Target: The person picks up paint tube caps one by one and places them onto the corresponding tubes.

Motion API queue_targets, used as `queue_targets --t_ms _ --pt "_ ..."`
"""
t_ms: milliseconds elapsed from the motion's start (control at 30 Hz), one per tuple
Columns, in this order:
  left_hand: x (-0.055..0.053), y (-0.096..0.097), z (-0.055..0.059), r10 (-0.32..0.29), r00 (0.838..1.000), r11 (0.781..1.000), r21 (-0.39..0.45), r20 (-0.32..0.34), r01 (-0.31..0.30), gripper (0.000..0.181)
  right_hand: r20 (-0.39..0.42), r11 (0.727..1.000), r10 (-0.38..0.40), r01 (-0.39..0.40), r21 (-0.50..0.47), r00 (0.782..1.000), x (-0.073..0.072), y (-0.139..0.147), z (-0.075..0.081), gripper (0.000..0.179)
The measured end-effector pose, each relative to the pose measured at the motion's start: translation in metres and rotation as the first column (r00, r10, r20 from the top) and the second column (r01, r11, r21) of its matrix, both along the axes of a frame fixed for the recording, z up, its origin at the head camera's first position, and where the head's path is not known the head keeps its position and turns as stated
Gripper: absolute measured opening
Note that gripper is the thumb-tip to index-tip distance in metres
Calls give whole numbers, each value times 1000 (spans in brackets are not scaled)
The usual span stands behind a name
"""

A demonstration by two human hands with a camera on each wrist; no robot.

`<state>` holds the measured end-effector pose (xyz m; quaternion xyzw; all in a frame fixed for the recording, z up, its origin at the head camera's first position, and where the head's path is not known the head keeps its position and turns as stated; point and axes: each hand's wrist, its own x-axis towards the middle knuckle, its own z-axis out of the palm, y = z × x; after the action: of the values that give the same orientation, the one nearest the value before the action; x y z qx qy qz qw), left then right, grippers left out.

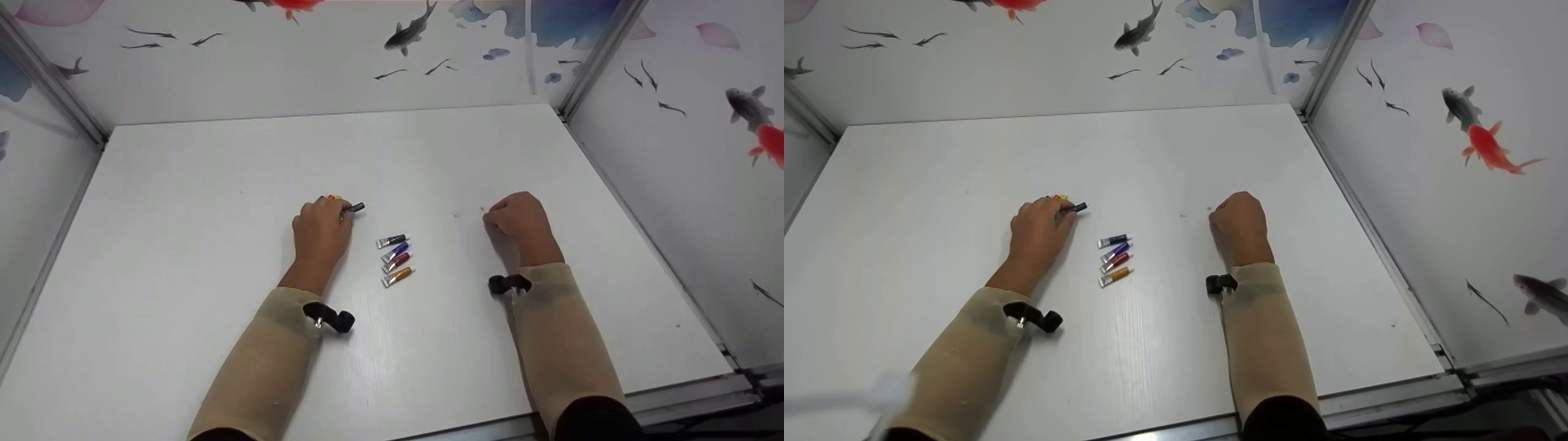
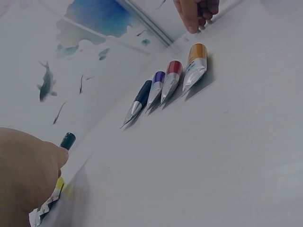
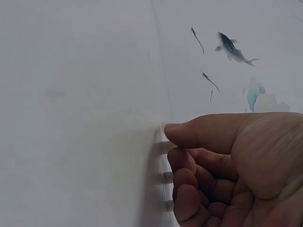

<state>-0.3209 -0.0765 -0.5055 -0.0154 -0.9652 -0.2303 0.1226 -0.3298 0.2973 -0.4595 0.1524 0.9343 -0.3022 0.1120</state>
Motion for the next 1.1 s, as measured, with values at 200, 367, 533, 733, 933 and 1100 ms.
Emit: queue_targets --t_ms 200,367,533,733,933,1100 --pt "1 0 0 3 1000 1000 6 4 -3 24 1 1000 0 0 11 1000 -2 3 -4 33" --pt "0 0 1 -1 1000 1000 1 11 1 25 1 1000 -2 2 10 1000 -2 3 -5 32" --pt "0 1 2 3 1000 1000 2 0 -3 23 -6 1000 1 -1 13 1000 -1 3 -3 32" --pt "2 3 3 -1 1000 1000 2 -3 1 24 -5 1000 -15 15 -13 1000 -1 2 2 34" --pt "3 4 6 -8 1000 1000 13 -5 8 24 -29 999 -16 14 -49 999 0 -1 10 36" --pt "4 6 9 -13 1000 999 38 -13 14 24 -40 994 -27 23 -111 999 2 -7 18 37"
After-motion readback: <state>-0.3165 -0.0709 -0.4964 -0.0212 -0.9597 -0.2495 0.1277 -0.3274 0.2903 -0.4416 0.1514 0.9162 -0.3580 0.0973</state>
